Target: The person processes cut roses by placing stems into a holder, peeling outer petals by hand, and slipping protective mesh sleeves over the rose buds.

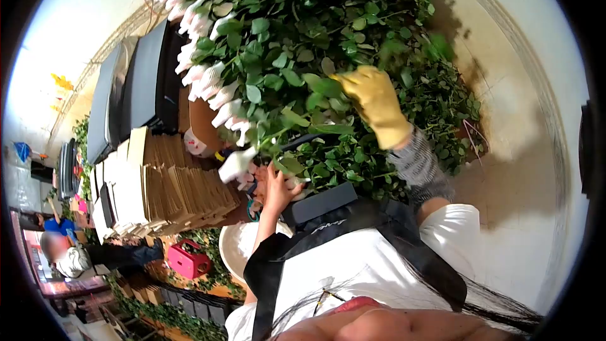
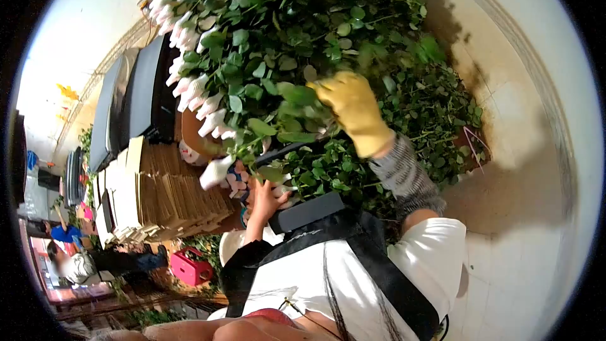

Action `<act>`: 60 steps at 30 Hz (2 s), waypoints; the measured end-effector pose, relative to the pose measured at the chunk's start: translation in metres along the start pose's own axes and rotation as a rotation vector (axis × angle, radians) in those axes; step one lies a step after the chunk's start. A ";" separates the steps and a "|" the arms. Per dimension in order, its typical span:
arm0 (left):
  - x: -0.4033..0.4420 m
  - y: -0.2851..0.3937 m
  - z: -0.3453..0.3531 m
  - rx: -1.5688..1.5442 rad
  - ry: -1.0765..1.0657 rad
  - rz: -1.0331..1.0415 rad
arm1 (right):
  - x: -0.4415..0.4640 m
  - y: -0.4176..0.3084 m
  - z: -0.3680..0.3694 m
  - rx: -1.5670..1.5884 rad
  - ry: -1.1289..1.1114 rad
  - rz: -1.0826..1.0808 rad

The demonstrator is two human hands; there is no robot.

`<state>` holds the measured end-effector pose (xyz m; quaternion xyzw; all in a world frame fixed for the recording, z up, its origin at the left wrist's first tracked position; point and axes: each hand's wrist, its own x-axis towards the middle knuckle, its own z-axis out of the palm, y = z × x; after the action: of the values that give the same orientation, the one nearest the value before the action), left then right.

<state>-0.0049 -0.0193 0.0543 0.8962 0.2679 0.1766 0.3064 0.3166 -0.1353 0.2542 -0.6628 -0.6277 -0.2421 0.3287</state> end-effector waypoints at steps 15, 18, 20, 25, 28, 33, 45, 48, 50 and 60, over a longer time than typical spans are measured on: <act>0.012 0.015 -0.015 0.122 -0.082 0.125 | -0.227 -0.002 0.126 -0.149 -0.313 0.650; 0.013 0.008 -0.014 0.167 -0.091 0.132 | -0.231 0.008 0.134 0.199 -0.371 0.924; 0.008 0.003 -0.010 0.122 -0.068 0.105 | -0.216 -0.014 0.098 -0.184 -0.295 0.548; 0.004 0.003 -0.006 0.072 -0.023 0.084 | -0.234 -0.015 0.098 -0.178 -0.488 0.602; 0.006 0.008 -0.011 0.099 -0.037 0.050 | -0.173 -0.023 0.045 -0.156 -0.355 0.439; 0.005 0.008 -0.009 -0.006 -0.112 -0.109 | -0.094 0.000 -0.024 -0.499 -0.121 0.328; 0.005 0.006 -0.007 -0.024 -0.054 -0.036 | -0.001 0.106 0.010 -0.202 0.206 0.382; 0.004 0.007 -0.006 -0.044 -0.038 -0.027 | 0.044 0.178 0.002 -0.435 0.263 0.511; 0.006 0.008 -0.006 -0.037 -0.034 -0.019 | 0.070 0.228 -0.006 -0.660 0.209 0.580; 0.002 0.006 -0.005 0.013 -0.016 0.005 | 0.027 0.210 -0.042 -0.568 -0.293 0.547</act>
<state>-0.0034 -0.0196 0.0622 0.9002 0.2645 0.1682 0.3022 0.5307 -0.1472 0.2740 -0.8968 -0.3769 -0.2124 0.0925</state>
